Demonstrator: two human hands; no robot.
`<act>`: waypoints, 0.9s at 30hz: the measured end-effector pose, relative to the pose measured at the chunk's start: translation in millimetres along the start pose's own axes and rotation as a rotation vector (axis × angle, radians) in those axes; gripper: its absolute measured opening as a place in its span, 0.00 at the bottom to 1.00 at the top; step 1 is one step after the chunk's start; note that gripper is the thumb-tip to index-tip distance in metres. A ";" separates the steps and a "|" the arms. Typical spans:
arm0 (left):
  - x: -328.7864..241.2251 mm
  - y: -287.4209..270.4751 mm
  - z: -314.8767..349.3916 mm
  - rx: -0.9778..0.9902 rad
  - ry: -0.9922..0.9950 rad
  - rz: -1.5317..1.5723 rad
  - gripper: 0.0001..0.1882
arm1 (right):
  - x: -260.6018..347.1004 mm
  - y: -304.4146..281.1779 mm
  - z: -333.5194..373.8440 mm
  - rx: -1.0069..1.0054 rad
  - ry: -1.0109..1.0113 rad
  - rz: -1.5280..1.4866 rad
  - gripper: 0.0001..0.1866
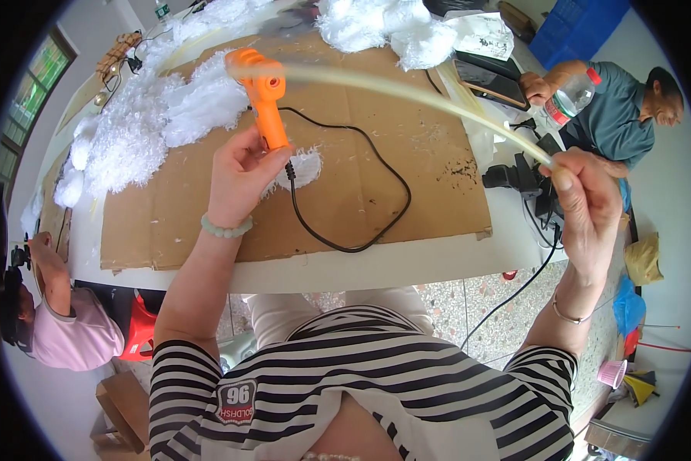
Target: Using a hot glue gun to attach cotton stuffing to a surface to create a craft item.
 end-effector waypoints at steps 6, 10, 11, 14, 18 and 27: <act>-0.7 -1.2 -1.2 -0.017 -0.003 0.002 0.19 | -26.2 31.7 18.0 0.061 0.186 -0.222 0.13; -1.8 -0.7 -0.9 -0.021 -0.006 0.026 0.19 | -32.1 45.5 16.1 0.103 0.194 -0.216 0.13; -2.0 -1.4 -0.6 -0.023 -0.007 0.023 0.19 | -35.5 49.6 15.8 0.108 0.202 -0.243 0.13; -1.9 -3.7 -0.6 -0.030 -0.021 0.014 0.19 | -39.5 53.8 16.4 0.119 0.218 -0.285 0.13; -2.4 -4.1 -1.0 -0.027 -0.025 0.024 0.19 | -43.2 54.3 19.3 0.116 0.265 -0.307 0.13; -1.6 -3.8 -0.5 -0.020 -0.028 0.032 0.16 | -55.6 59.5 22.9 0.110 0.299 -0.283 0.12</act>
Point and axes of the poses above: each hand's wrist, its own z-axis away from the middle knuckle, its own y-axis out of the palm, x = y × z, the point moved 10 cm from there along -z, towards the middle knuckle
